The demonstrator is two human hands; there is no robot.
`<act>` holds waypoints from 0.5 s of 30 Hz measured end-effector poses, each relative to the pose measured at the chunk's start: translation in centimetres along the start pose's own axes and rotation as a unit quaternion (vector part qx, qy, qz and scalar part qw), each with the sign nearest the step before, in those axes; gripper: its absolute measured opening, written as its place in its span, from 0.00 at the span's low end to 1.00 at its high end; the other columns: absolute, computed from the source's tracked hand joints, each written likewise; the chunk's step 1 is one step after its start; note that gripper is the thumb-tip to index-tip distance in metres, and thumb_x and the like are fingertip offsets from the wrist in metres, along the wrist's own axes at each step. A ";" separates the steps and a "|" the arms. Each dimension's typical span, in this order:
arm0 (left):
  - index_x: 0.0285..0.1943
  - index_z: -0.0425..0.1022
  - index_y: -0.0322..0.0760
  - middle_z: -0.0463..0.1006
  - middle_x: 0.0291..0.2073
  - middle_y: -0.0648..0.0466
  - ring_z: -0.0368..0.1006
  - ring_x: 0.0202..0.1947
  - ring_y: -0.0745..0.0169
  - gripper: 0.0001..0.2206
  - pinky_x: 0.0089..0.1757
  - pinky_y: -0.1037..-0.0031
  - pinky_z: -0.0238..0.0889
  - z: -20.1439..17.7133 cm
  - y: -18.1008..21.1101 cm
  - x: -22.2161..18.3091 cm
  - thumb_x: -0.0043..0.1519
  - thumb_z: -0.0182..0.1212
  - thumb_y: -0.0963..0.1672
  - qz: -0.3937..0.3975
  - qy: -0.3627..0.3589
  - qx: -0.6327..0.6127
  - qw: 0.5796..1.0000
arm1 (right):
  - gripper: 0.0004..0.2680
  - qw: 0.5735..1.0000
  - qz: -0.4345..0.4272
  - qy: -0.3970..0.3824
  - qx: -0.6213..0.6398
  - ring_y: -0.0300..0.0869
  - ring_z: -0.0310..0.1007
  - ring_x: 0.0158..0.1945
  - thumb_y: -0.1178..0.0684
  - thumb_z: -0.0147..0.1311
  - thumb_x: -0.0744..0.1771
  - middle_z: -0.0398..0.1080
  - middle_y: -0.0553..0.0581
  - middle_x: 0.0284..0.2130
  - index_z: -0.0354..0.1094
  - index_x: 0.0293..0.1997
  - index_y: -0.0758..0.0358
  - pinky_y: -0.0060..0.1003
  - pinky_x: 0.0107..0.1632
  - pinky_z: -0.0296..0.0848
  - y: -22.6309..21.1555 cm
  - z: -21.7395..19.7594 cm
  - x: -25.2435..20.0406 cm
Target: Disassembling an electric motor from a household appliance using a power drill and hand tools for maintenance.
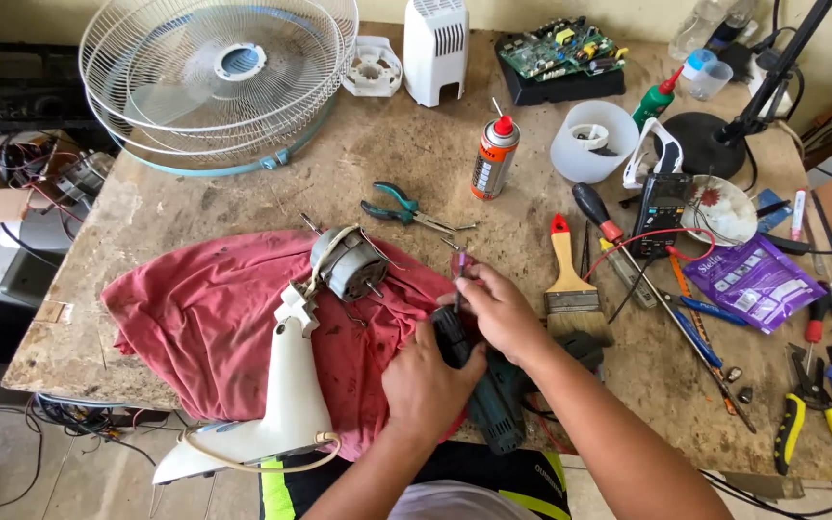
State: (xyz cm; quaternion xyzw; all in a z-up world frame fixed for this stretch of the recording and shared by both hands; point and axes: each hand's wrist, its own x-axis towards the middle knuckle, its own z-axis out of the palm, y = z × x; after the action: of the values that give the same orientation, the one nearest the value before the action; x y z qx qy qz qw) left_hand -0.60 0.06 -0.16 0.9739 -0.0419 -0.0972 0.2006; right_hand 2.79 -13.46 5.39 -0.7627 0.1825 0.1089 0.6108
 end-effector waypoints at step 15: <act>0.58 0.74 0.36 0.83 0.45 0.47 0.79 0.47 0.47 0.32 0.46 0.61 0.71 -3.0 0.4 -4.0 0.50 0.77 0.55 0.182 0.115 -0.322 0.922 | 0.10 0.973 -0.169 0.156 -0.012 0.39 0.79 0.51 0.49 0.47 0.70 0.79 0.53 0.43 0.71 0.51 0.61 0.32 0.53 0.71 -1.9 -5.1 -8.8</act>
State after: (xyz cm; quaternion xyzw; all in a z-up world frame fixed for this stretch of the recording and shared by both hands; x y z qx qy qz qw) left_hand -3.87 1.35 3.39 0.8368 -0.1612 0.0453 0.5213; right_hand -4.74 -16.73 11.67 -0.7974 0.1426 -0.1143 0.5751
